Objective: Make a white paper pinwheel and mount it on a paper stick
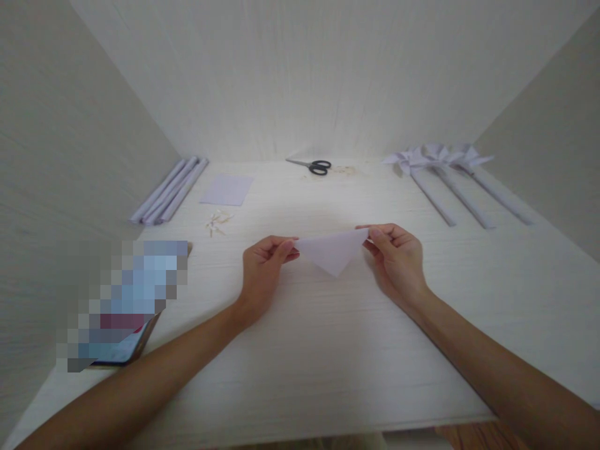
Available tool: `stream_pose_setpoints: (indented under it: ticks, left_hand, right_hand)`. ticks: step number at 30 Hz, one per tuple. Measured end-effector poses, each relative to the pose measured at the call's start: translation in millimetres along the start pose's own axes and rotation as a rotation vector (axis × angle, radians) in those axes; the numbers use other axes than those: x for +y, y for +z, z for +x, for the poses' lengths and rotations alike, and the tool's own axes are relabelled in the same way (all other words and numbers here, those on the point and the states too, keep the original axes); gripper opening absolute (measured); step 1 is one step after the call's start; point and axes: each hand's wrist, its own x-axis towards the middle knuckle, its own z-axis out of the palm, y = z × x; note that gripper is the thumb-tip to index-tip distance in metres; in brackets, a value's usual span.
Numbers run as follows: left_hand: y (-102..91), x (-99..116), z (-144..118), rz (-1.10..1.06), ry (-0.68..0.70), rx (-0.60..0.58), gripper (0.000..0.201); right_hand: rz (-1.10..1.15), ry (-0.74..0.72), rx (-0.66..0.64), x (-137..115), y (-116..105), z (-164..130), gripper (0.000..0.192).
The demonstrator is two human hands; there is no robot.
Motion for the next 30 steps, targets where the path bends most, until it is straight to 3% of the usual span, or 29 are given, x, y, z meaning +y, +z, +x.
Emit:
stream_pose_setpoints:
  ticks: [10, 22, 30]
  left_hand:
    - [-3.8, -1, 7, -0.136, -0.109, -0.154, 0.018]
    - [-3.5, 2, 11, -0.201, -0.158, -0.237, 0.021]
    - [-1.9, 5, 7, -0.315, -0.237, -0.295, 0.026]
  right_hand:
    - [0.064, 0.159, -0.093, -2, -1, 3, 0.013]
    - [0.196, 0.289, -0.156, -7, -4, 4, 0.016]
    - [0.299, 0.299, -0.192, -8, -1, -3, 0.016]
